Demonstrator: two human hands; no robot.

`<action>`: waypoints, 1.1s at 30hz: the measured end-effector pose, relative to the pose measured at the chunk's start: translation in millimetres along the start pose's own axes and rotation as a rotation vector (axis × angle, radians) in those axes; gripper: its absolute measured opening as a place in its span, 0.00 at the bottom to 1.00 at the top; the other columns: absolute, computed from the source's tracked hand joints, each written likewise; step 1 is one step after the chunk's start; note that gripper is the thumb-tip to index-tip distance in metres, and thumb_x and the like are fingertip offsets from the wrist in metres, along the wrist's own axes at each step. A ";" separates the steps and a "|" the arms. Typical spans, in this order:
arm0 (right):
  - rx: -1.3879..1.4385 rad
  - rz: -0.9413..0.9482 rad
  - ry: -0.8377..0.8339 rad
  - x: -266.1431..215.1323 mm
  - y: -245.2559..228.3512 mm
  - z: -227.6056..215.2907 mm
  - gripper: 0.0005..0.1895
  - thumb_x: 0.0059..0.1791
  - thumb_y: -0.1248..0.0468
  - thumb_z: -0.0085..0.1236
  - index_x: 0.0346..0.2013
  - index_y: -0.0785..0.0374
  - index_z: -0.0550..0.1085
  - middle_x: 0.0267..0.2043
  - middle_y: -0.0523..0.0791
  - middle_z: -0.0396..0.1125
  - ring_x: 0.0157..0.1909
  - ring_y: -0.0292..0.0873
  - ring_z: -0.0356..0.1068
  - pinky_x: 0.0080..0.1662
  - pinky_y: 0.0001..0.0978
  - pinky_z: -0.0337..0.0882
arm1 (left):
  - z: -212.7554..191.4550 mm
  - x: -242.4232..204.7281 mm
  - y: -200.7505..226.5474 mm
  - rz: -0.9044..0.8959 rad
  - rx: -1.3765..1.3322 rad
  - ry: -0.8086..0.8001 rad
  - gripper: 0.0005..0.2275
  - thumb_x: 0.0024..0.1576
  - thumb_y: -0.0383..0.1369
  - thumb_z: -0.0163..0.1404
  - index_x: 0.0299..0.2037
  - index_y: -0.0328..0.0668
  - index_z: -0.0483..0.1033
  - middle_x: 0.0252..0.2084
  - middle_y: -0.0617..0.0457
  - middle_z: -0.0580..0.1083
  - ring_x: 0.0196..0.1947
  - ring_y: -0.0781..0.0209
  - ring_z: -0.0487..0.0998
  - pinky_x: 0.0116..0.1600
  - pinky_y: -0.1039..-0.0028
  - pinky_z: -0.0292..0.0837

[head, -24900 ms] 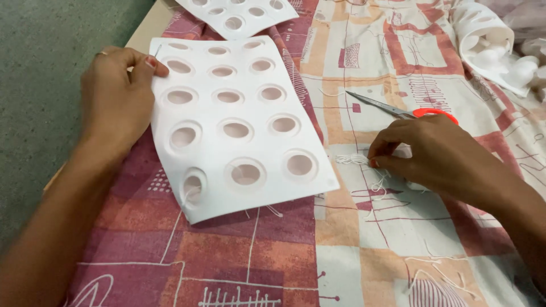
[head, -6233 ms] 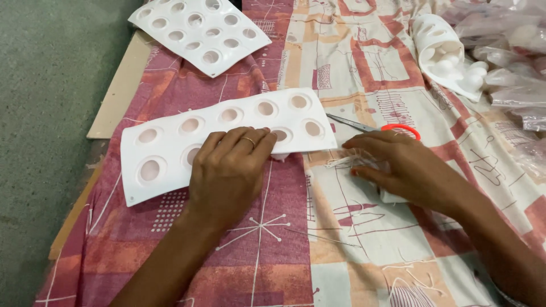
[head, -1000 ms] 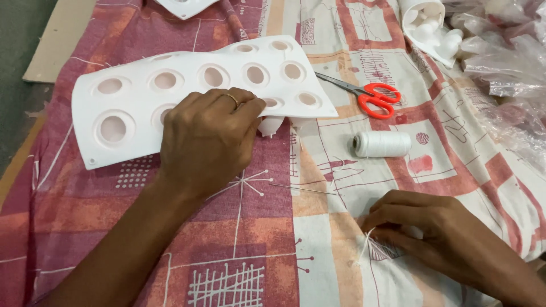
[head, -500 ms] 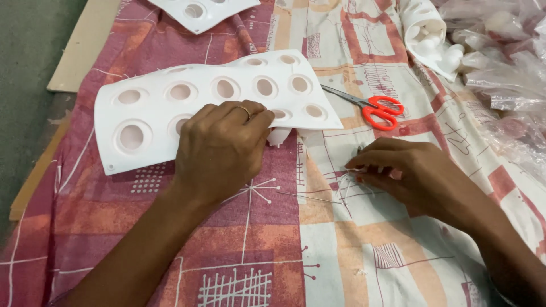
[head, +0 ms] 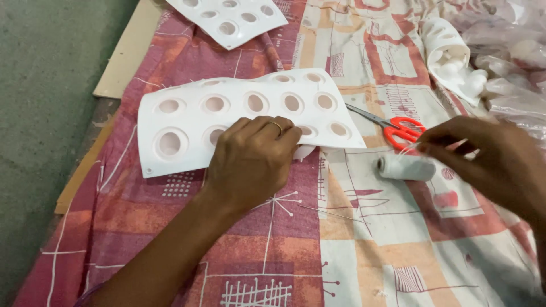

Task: Preparing wick bases by threading cotton string through plastic molds.

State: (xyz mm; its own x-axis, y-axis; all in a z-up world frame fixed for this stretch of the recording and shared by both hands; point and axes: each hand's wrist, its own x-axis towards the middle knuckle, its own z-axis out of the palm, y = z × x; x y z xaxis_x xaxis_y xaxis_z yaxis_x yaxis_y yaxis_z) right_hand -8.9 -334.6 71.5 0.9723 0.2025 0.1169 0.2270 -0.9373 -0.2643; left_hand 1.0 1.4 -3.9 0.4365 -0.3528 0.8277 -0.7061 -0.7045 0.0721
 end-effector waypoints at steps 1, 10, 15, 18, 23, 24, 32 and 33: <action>-0.004 0.089 0.063 6.9 11.1 -9.5 0.10 0.48 0.63 0.65 0.43 0.58 0.82 0.40 0.44 0.78 0.36 0.43 0.79 0.41 0.38 0.80 | 0.7 0.1 0.4 0.003 -0.001 -0.002 0.02 0.55 0.22 0.55 0.34 0.34 0.81 0.36 0.46 0.81 0.34 0.57 0.82 0.37 0.67 0.74; -0.268 0.055 0.206 56.5 84.4 15.3 0.11 0.54 0.67 0.63 0.51 0.61 0.83 0.41 0.52 0.77 0.38 0.47 0.78 0.39 0.40 0.74 | 1.5 -0.8 -0.6 0.015 -0.023 0.017 0.02 0.52 0.23 0.55 0.33 0.34 0.80 0.36 0.45 0.80 0.35 0.54 0.82 0.38 0.65 0.75; -0.058 -0.128 0.361 47.4 109.4 32.9 0.09 0.60 0.67 0.58 0.52 0.66 0.79 0.49 0.51 0.75 0.46 0.43 0.76 0.48 0.34 0.75 | 4.1 -2.1 -0.2 -0.012 -0.046 -0.002 0.02 0.53 0.26 0.57 0.32 0.35 0.79 0.35 0.46 0.79 0.34 0.54 0.81 0.38 0.65 0.73; 0.093 -0.137 0.236 41.2 89.9 33.4 0.10 0.58 0.63 0.58 0.50 0.65 0.79 0.47 0.48 0.76 0.48 0.40 0.76 0.48 0.33 0.76 | 3.1 -3.6 0.8 -0.028 -0.042 -0.002 0.02 0.52 0.26 0.57 0.32 0.36 0.79 0.34 0.47 0.79 0.35 0.53 0.80 0.38 0.63 0.72; 0.045 -0.041 -0.205 35.3 54.9 40.9 0.19 0.41 0.55 0.73 0.43 0.58 0.84 0.41 0.43 0.76 0.43 0.40 0.76 0.46 0.34 0.78 | 4.7 -5.1 -1.4 -0.009 -0.042 -0.028 0.05 0.50 0.28 0.58 0.35 0.36 0.80 0.36 0.47 0.79 0.37 0.54 0.80 0.42 0.63 0.72; -0.004 -0.015 -0.272 33.9 48.9 40.6 0.22 0.38 0.53 0.76 0.45 0.54 0.84 0.42 0.40 0.77 0.44 0.38 0.75 0.47 0.34 0.77 | 5.8 -4.9 -1.5 -0.009 -0.058 -0.044 0.07 0.51 0.30 0.58 0.37 0.35 0.80 0.37 0.46 0.79 0.38 0.53 0.80 0.43 0.62 0.72; 0.003 -0.040 -0.308 24.5 27.0 39.9 0.21 0.39 0.55 0.78 0.46 0.53 0.86 0.42 0.41 0.76 0.45 0.39 0.73 0.50 0.33 0.77 | 8.4 -4.0 11.1 0.066 -0.100 0.066 0.20 0.58 0.48 0.58 0.45 0.35 0.79 0.43 0.44 0.79 0.45 0.49 0.80 0.50 0.57 0.71; 0.172 -0.152 -0.281 25.3 27.5 40.1 0.22 0.41 0.59 0.75 0.49 0.57 0.84 0.44 0.43 0.76 0.43 0.41 0.72 0.47 0.35 0.76 | 9.9 -5.0 12.8 0.077 -0.130 0.054 0.19 0.59 0.48 0.58 0.44 0.37 0.79 0.41 0.46 0.79 0.45 0.51 0.80 0.51 0.58 0.70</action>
State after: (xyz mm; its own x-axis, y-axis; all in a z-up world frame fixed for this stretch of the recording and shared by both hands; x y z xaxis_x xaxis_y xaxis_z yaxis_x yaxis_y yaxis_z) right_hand 24.1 -343.8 28.8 0.8990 0.4278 -0.0941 0.3527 -0.8343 -0.4237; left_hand -4.7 -12.0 -12.7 0.3504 -0.3664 0.8620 -0.8040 -0.5897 0.0762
